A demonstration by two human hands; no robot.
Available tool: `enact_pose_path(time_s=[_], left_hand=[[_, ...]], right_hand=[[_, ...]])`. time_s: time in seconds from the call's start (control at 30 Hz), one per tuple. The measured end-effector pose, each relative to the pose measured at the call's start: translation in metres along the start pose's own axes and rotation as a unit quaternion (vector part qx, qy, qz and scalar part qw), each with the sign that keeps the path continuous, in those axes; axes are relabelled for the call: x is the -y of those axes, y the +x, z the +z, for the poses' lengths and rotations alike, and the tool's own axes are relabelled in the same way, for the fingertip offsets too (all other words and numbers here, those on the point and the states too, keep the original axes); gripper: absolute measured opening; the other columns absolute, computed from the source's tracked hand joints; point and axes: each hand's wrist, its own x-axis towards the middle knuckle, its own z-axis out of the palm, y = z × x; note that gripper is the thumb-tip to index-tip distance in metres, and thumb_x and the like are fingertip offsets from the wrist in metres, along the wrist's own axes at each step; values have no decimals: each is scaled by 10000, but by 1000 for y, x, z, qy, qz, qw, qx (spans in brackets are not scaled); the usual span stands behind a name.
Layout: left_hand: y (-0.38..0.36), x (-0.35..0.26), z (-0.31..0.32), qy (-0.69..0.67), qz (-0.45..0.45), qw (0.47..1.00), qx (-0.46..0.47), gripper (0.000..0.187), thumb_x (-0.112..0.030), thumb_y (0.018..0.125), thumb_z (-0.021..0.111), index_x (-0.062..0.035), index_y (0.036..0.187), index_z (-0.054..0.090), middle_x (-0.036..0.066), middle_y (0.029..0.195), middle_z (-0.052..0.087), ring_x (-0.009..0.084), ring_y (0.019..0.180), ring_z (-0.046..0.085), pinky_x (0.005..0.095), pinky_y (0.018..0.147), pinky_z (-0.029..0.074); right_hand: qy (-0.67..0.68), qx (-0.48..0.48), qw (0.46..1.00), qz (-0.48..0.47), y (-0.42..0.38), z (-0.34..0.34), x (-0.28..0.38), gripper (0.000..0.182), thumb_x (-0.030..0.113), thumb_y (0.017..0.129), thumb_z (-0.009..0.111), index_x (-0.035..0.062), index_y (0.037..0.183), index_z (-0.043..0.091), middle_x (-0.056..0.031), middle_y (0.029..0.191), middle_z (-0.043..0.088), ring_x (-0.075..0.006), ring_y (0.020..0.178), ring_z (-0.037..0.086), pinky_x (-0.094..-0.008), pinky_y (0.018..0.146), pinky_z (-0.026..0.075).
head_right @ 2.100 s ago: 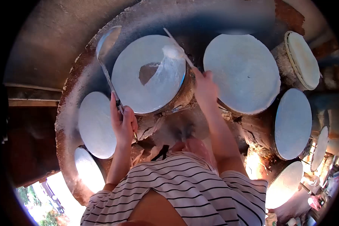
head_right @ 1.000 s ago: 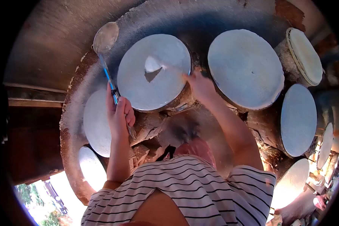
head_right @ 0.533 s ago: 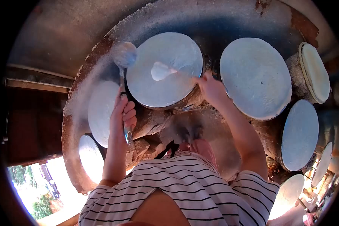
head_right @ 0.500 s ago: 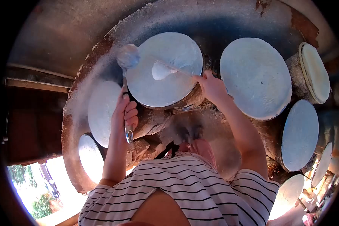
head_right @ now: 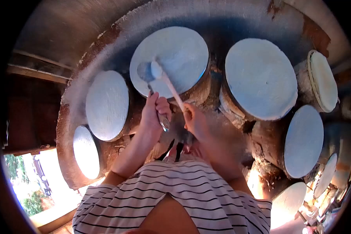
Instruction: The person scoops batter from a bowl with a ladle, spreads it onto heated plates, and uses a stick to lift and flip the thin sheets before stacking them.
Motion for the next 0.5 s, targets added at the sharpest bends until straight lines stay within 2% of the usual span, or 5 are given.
enact_pose_path(time_s=[0.07, 0.17, 0.23, 0.4, 0.5], left_hand=[[6, -5, -12, -93, -74, 990, 82, 323, -271, 959, 451, -111, 686, 388, -37, 555, 356, 83, 427, 350, 228, 385, 347], [-17, -23, -6, -312, -156, 919, 183, 328, -237, 954, 464, -86, 673, 389, -20, 557, 364, 73, 371, 343, 218, 362, 360], [-38, -19, -11, -339, -165, 892, 250, 325, -218, 953, 467, -72, 672, 393, -11, 562, 379, 69, 361, 359, 206, 333, 362], [-106, -39, -37, -336, -93, 856, 382, 331, -185, 969, 425, -86, 656, 378, -10, 571, 375, 70, 362, 381, 211, 307, 378], [-163, -64, -78, -286, -25, 856, 430, 355, -218, 978, 414, -98, 649, 360, -14, 569, 359, 81, 365, 381, 235, 304, 381]], right_hand=[[-62, -19, 994, -89, 14, -6, 13, 310, 95, 858, 570, 91, 1169, 583, -180, 928, 635, -291, 842, 639, -411, 739, 509], [-197, -85, 936, -280, 17, -30, 12, 371, 90, 864, 556, 84, 1234, 558, -185, 995, 648, -281, 889, 650, -382, 778, 509], [-81, -109, 966, -221, 46, -52, 1, 390, 96, 855, 565, 116, 1244, 563, -180, 1045, 641, -311, 930, 638, -375, 799, 504], [-309, 33, 933, -181, 5, -27, 8, 323, 92, 843, 568, 132, 1160, 610, -158, 1086, 633, -297, 930, 634, -381, 774, 503], [-321, -76, 919, -214, 22, -23, 9, 330, 81, 830, 579, 144, 1151, 615, -166, 1095, 626, -307, 946, 626, -376, 788, 502]])
